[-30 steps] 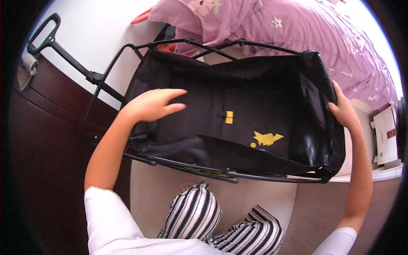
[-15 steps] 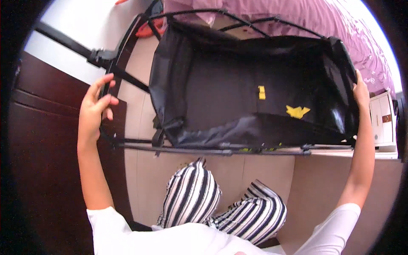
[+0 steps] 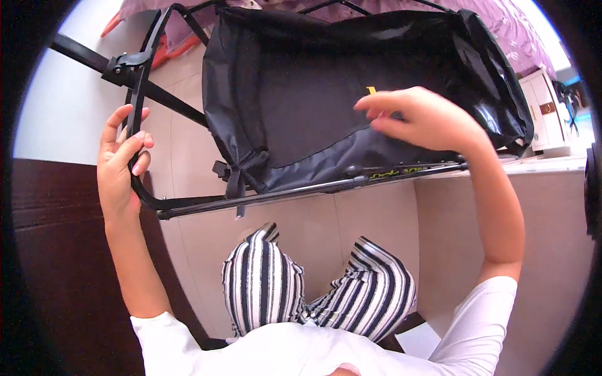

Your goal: The person attaches the fabric lining to a stroller frame by folding the edges over the metal bars and securing the hook-and-loop fasteners along the sides.

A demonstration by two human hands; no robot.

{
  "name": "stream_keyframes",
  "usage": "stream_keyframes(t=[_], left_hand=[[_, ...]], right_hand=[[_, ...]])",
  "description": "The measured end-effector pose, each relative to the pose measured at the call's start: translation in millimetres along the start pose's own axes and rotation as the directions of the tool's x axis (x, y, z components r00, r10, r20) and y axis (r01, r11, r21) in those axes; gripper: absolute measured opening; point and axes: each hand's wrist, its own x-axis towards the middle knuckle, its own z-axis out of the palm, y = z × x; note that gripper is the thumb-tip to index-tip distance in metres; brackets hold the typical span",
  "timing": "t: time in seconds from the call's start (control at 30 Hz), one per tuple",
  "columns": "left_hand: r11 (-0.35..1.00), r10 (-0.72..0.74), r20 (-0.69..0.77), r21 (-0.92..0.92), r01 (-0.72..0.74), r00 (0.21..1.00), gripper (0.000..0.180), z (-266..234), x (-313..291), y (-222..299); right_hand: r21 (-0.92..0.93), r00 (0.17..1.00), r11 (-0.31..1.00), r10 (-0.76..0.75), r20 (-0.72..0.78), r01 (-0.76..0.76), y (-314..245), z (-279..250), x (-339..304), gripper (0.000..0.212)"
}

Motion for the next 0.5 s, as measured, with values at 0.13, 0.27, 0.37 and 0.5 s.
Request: stream_keyframes(t=[0.13, 0.27, 0.37, 0.5], left_hand=[[0.991, -0.019, 0.054, -0.128, 0.026, 0.998, 0.041, 19.3, 2.6, -3.8], [0.971, -0.047, 0.075, -0.229, 0.063, 0.996, 0.038, 32.0, 8.7, -9.3], [0.938, -0.054, 0.090, -0.336, 0.081, 0.994, 0.033, 30.0, 8.2, -10.0], [0.993, 0.101, -0.015, -0.053, -0.101, 0.995, 0.030, 37.6, 1.5, -12.5]], right_hand=[[-0.051, 0.973, 0.998, -0.031, 0.230, 0.044, -1.3, 29.4, 29.1, 0.043], [-0.032, 0.949, 0.984, -0.159, 0.271, 0.173, -21.5, 64.5, 71.7, 0.057], [-0.249, 0.873, 0.839, -0.448, 0.190, 0.485, -41.0, 87.5, 101.4, 0.071], [-0.281, 0.826, 0.784, -0.559, 0.071, 0.554, -46.5, 95.7, 124.5, 0.031]])
